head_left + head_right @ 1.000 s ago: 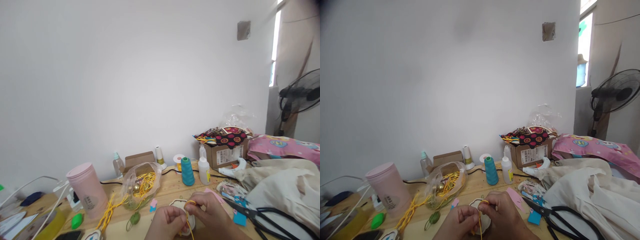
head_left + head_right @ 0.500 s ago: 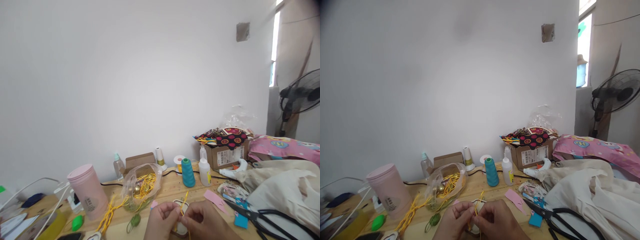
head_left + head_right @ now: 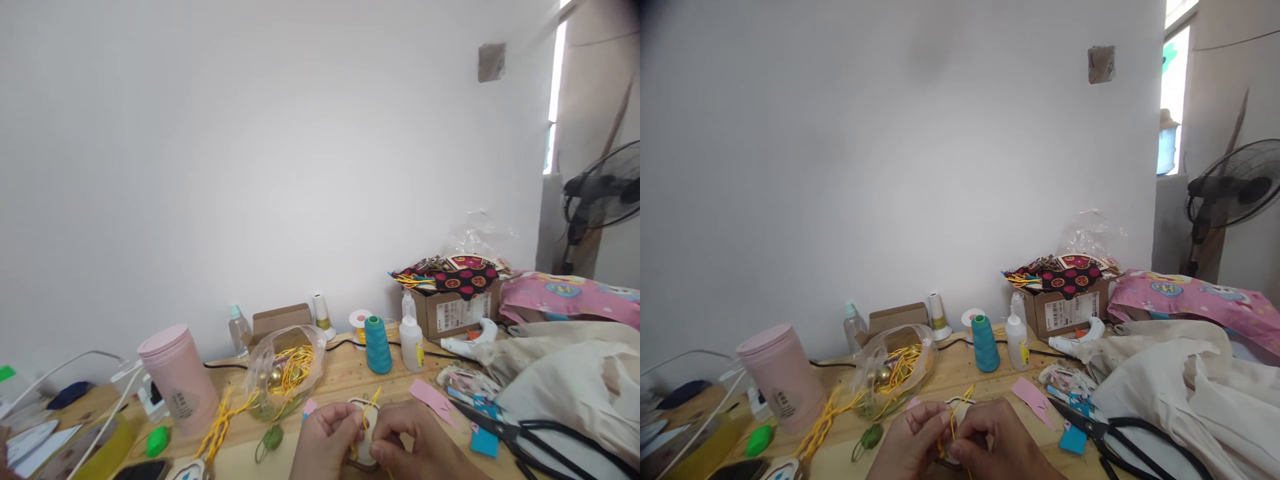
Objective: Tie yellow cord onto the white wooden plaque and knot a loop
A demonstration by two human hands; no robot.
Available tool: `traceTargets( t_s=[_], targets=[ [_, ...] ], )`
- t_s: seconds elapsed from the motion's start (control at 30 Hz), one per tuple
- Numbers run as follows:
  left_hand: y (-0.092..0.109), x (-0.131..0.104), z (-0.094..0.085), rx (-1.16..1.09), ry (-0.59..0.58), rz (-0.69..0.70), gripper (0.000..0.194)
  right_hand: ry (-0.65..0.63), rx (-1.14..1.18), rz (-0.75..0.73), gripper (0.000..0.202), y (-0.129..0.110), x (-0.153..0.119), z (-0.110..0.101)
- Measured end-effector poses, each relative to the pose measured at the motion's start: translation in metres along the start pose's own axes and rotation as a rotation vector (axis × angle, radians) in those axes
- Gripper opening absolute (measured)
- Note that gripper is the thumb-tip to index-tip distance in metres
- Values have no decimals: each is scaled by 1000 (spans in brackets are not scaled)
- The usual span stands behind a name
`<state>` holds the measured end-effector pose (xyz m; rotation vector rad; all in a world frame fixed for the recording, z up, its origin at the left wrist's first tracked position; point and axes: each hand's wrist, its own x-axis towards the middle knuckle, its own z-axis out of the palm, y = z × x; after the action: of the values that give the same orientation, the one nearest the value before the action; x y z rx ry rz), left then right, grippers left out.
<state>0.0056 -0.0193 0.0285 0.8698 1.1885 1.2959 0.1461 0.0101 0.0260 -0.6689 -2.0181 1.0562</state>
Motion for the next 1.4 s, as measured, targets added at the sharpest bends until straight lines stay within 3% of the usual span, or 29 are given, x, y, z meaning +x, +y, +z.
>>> traceTargets(
  t_s=[0.2,0.4,0.53,0.63,0.83,1.0,1.17,1.4],
  targets=[
    [6,-4,9,-177,-48,-43,22,-5,-49,-41,17,6,-1,2],
    [1,-2,7,-216,-30,-41,17,-40,-74,-125,22,11,-2,1],
    [1,-2,6,-234,-38,-49,16,-99,12,10,24,8,1,0],
    [2,-4,7,-264,-73,-53,14,-34,208,169,32,11,5,1],
    [-4,-1,7,-247,-110,-25,18,18,561,205,26,18,11,-1],
    [-10,4,4,-138,-48,-11,22,102,580,265,32,12,11,-1],
    [-9,3,3,-63,-5,-9,23,97,579,325,36,11,12,0],
    [-5,-1,7,-48,-47,15,21,126,504,285,36,10,12,-2]
  ],
)
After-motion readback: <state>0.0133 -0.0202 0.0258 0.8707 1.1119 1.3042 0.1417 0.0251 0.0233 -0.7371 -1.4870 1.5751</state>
